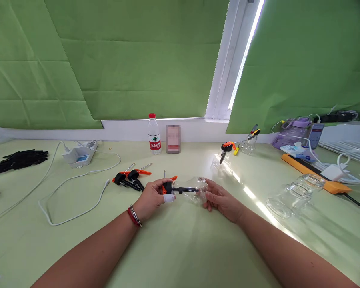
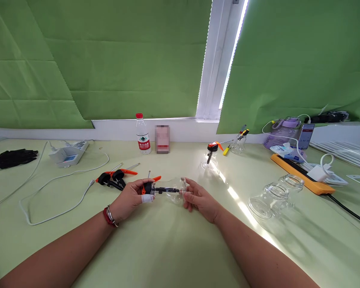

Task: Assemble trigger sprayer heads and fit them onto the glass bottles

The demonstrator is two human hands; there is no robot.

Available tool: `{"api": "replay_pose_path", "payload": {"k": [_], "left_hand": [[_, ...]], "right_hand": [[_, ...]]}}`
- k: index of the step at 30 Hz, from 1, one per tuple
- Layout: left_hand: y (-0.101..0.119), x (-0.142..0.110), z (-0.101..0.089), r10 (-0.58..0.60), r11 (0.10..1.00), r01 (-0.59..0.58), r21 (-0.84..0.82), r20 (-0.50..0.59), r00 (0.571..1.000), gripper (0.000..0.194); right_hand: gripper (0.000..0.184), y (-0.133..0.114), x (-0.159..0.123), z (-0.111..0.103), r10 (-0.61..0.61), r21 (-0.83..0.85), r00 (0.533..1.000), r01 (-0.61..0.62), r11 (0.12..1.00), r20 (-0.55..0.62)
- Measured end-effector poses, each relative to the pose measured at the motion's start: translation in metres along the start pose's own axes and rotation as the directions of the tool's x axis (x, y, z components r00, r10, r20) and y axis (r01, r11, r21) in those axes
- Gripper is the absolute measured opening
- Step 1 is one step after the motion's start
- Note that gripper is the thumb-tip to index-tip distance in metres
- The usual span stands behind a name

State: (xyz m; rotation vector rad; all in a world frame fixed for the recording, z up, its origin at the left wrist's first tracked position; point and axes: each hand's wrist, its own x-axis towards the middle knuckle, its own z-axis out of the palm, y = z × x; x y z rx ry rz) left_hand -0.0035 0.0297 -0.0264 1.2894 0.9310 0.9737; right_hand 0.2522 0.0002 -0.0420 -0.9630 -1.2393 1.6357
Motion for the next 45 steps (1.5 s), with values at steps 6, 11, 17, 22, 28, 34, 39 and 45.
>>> {"api": "replay_pose_path", "payload": {"k": [6,11,17,22,28,34,39,45], "left_hand": [[0.0008,-0.0002,0.0006,0.004,1.0,-0.003,-0.026,0.034,0.999,0.055],[0.0019,-0.0002,0.002,0.01,1.0,-0.01,-0.021,0.002,1.0,0.054],[0.0018,-0.0007,0.0017,0.026,1.0,-0.026,0.0,0.041,0.999,0.054],[-0.0002,0.0012,-0.0007,0.025,1.0,-0.025,-0.012,0.019,0.999,0.053],[0.0013,0.001,0.0017,0.013,0.999,-0.012,-0.032,0.025,1.0,0.054],[0.0022,0.0005,0.0022,0.02,0.999,-0.019,-0.03,0.019,1.0,0.055],[0.0012,-0.0003,0.0023,0.017,0.999,-0.015,-0.049,0.039,0.999,0.054],[0.0029,-0.0006,0.0017,0.02,1.0,-0.019,-0.022,0.013,1.0,0.053]], "right_hand": [[0.052,0.0037,0.0036,-0.0005,0.031,-0.048,0.999,-0.032,0.998,-0.035],[0.067,-0.002,-0.0006,0.0019,-0.035,0.005,0.999,0.035,0.999,0.008],[0.054,0.0054,0.0057,-0.0001,0.066,-0.053,0.996,-0.069,0.996,-0.067],[0.056,-0.0001,0.0002,0.0035,-0.026,0.012,1.0,0.026,1.0,0.003],[0.053,0.0032,0.0035,0.0017,0.078,0.013,0.997,-0.078,0.997,-0.003],[0.057,-0.0004,-0.0005,0.0035,0.017,0.021,1.0,-0.018,1.0,0.018],[0.06,-0.002,-0.0015,0.0032,0.046,0.0,0.998,-0.046,0.999,0.049],[0.056,0.0005,0.0005,0.0029,0.039,-0.038,0.999,-0.038,0.999,0.022]]}}
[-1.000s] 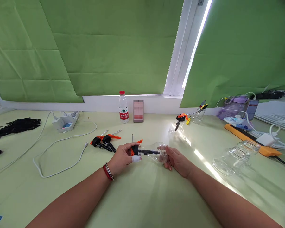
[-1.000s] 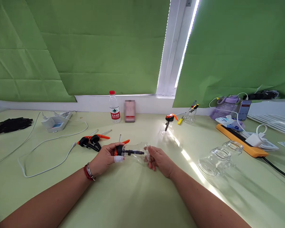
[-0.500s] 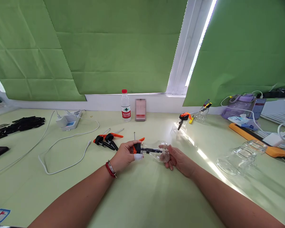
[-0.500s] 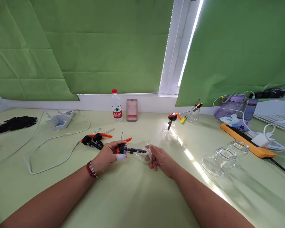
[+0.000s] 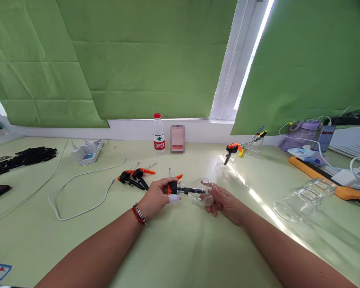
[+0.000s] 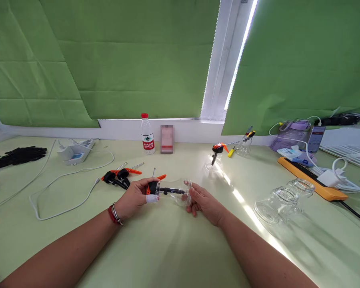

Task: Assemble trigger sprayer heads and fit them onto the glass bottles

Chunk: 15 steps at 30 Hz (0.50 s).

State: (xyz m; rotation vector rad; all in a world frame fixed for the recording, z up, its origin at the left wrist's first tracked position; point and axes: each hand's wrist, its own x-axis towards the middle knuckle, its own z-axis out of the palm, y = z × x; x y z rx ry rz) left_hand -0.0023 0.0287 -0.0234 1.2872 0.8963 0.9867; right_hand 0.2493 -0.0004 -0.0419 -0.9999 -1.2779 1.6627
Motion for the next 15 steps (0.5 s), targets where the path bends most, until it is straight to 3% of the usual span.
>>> {"api": "replay_pose_path", "payload": {"k": [4,10,15], "left_hand": [[0.0,0.0,0.0,-0.002,1.0,0.002,-0.001,-0.004,1.0,0.053],[-0.003,-0.001,0.002,0.021,1.0,-0.021,0.004,0.024,0.999,0.052],[-0.002,-0.001,0.002,0.021,1.0,-0.021,0.008,0.017,1.0,0.053]], "right_hand": [[0.067,-0.006,-0.004,0.004,-0.076,-0.003,0.997,0.076,0.997,0.005],[0.049,0.0,0.002,0.002,-0.008,0.003,1.0,0.008,1.0,-0.021],[0.052,0.005,0.003,0.0,0.008,0.003,0.999,-0.008,1.0,-0.044]]}}
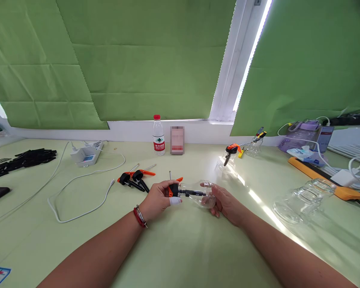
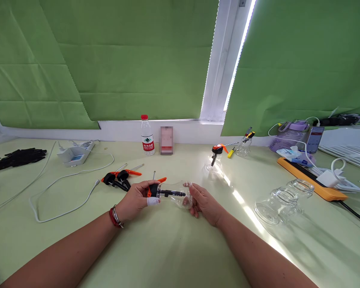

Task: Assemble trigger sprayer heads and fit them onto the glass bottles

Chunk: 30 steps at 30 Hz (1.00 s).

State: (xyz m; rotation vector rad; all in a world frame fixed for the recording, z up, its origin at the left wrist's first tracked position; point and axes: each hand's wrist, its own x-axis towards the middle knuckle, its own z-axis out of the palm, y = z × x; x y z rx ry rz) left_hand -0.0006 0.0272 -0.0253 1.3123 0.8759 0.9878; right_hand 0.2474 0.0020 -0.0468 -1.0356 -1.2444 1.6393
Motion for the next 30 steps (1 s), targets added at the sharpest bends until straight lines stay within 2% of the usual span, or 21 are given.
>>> {"api": "replay_pose_path", "payload": {"k": [5,7,11,13,15,18,21,23,24,27,30], "left_hand": [[0.003,0.0,0.0,-0.027,0.999,0.026,-0.019,-0.06,0.998,0.053],[0.003,0.0,0.001,-0.026,0.999,0.025,-0.026,-0.05,0.998,0.054],[-0.001,-0.001,0.0,0.07,0.997,-0.069,0.033,-0.021,0.997,0.054],[-0.002,-0.002,-0.001,0.13,0.988,-0.13,0.088,0.0,0.991,0.053],[-0.003,-0.002,-0.002,0.131,0.987,-0.133,0.094,0.024,0.991,0.054],[-0.003,-0.001,-0.004,0.068,0.997,-0.069,0.02,0.036,0.997,0.055],[-0.003,0.001,-0.005,0.04,0.999,-0.04,-0.012,0.015,0.999,0.054],[-0.002,0.001,-0.004,0.039,0.999,-0.039,-0.012,0.007,0.999,0.054],[-0.002,0.001,-0.003,0.042,0.999,-0.042,-0.01,0.006,0.999,0.055],[-0.002,-0.001,-0.001,0.068,0.998,-0.068,0.009,0.009,0.998,0.056],[-0.001,-0.002,-0.001,0.079,0.997,-0.08,0.021,0.028,0.996,0.056]], "right_hand": [[0.066,-0.01,-0.007,0.004,-0.134,-0.004,0.991,0.134,0.991,0.015],[0.063,-0.013,-0.009,0.006,-0.15,-0.003,0.989,0.15,0.989,0.018],[0.055,-0.009,-0.005,0.007,-0.058,0.051,0.998,0.057,0.997,0.002],[0.056,-0.004,-0.002,0.006,0.031,0.075,0.999,-0.03,0.997,-0.021],[0.061,0.0,0.0,0.005,0.085,0.083,0.996,-0.082,0.993,-0.039],[0.06,0.0,-0.001,0.003,0.054,0.077,0.999,-0.053,0.996,-0.009],[0.054,-0.006,-0.007,0.003,-0.065,0.047,0.998,0.064,0.997,0.017],[0.063,-0.009,-0.009,0.004,-0.117,0.029,0.993,0.116,0.993,0.029],[0.065,-0.01,-0.009,0.004,-0.113,0.031,0.993,0.112,0.993,0.039],[0.055,-0.006,-0.006,0.005,-0.025,0.06,0.999,0.022,0.998,0.04],[0.06,-0.003,-0.002,0.003,0.048,0.047,0.999,-0.048,0.998,0.01]]}}
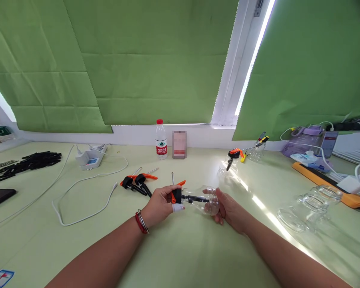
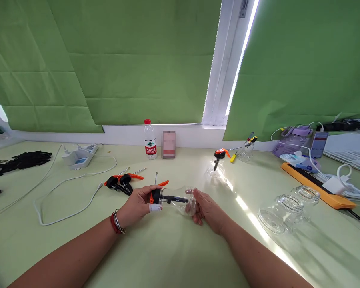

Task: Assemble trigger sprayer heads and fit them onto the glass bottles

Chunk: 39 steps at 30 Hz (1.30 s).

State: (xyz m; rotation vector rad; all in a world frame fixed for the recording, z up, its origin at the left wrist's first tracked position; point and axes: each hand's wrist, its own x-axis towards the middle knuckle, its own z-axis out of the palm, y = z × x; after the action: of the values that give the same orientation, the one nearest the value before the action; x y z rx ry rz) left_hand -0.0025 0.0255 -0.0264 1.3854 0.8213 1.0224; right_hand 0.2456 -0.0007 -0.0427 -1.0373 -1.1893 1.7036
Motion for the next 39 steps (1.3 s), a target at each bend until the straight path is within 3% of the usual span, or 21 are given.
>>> {"api": "replay_pose_path", "payload": {"k": [7,12,16,24,29,39], "left_hand": [[0.002,0.002,-0.001,-0.054,0.998,0.054,-0.009,-0.03,0.998,0.056],[0.001,-0.001,0.001,0.005,1.0,-0.005,-0.025,-0.014,1.0,0.057],[-0.002,-0.001,0.001,0.007,1.0,-0.007,-0.001,0.015,1.0,0.056],[0.004,0.0,0.001,-0.079,0.997,0.078,-0.019,-0.012,0.997,0.054],[0.005,-0.001,0.003,-0.04,0.999,0.04,-0.011,-0.025,0.999,0.051],[0.005,-0.002,0.003,0.013,0.996,-0.014,0.084,0.018,1.0,0.053]], "right_hand": [[0.073,-0.013,-0.01,0.003,-0.199,-0.152,0.979,0.205,0.967,0.053],[0.053,-0.009,-0.006,0.006,-0.077,-0.05,0.997,0.078,0.996,0.015],[0.054,-0.004,-0.001,0.003,0.002,-0.038,1.0,-0.003,0.999,-0.012],[0.069,-0.011,-0.009,0.005,-0.193,-0.18,0.981,0.191,0.965,0.007],[0.054,-0.012,-0.007,0.009,-0.169,-0.165,0.986,0.168,0.972,0.012],[0.051,-0.013,-0.01,0.007,-0.101,-0.111,0.995,0.101,0.989,0.005]]}}
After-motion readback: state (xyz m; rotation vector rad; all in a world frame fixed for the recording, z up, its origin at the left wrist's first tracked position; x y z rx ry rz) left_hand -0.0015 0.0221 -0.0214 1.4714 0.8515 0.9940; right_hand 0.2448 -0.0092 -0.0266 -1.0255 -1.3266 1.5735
